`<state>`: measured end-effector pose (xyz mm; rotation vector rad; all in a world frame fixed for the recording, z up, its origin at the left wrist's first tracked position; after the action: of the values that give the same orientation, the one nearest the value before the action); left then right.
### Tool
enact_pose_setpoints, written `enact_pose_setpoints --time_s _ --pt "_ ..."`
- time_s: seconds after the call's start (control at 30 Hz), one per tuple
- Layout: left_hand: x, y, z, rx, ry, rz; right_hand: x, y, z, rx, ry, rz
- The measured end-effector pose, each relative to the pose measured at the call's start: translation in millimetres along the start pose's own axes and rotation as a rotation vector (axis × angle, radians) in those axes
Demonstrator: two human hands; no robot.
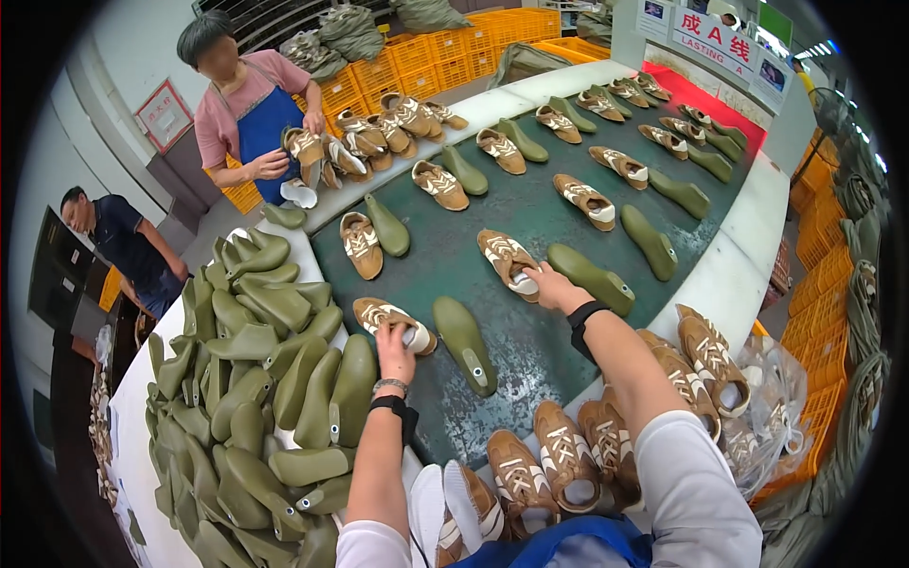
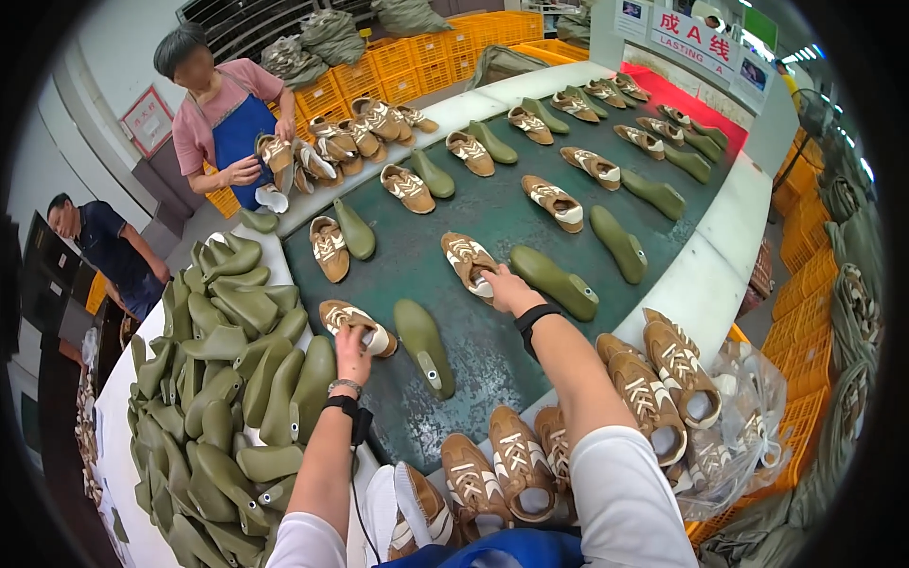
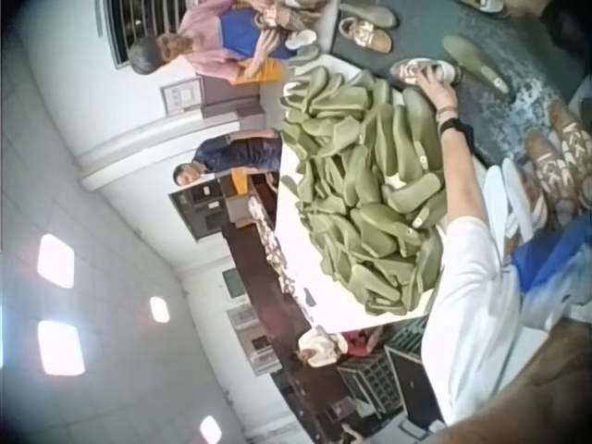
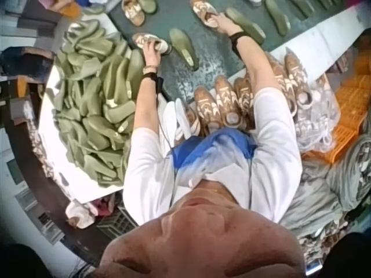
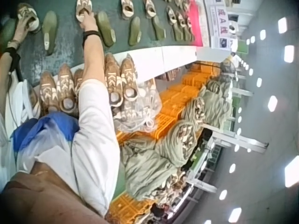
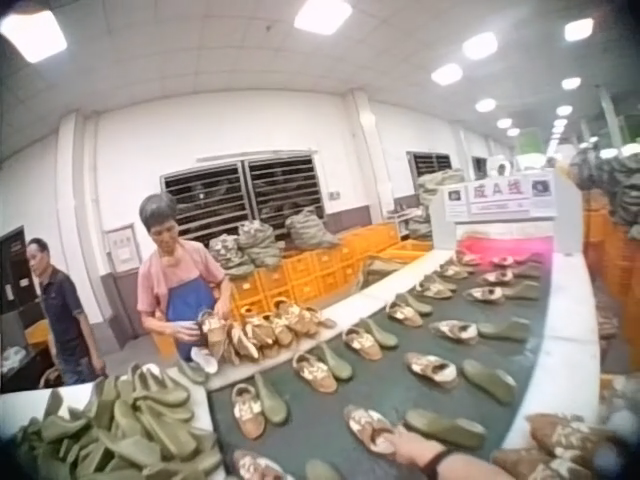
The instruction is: Picking up shoes from a large bag and placing them onto lasts on a conveyor table in a factory setting.
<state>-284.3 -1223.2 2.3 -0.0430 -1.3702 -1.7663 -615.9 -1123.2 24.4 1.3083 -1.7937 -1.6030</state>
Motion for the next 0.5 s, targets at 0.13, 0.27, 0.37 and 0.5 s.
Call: enact_pose_setpoints --time_s 0.13,0.27,0.37,0.5 --pt "1 59 18 0.073 -0.010 0.085 -40 33 -3 -0.155 0.155 -0.145" --pt "-33 97 66 -0.168 0.023 -0.260 -95 72 -1 -0.223 0.230 -0.264" --pt "-83 132 134 -0.296 0.104 -0.626 -191 135 -21 -0.220 0.430 -0.236" --pt "-174 158 201 -0.367 0.011 -0.719 -308 179 -33 -0.137 0.510 -0.364"
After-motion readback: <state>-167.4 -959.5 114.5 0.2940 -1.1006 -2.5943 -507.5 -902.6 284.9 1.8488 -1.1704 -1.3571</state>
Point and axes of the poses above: each hand's wrist, its own x-axis towards the middle knuckle, its own y-axis out of the back of the hand, z = x × y, the point moved 7 cm from there along x, towards the middle knuckle, and after that the axes turned 13 degrees about -y, right-handed, at the moved point
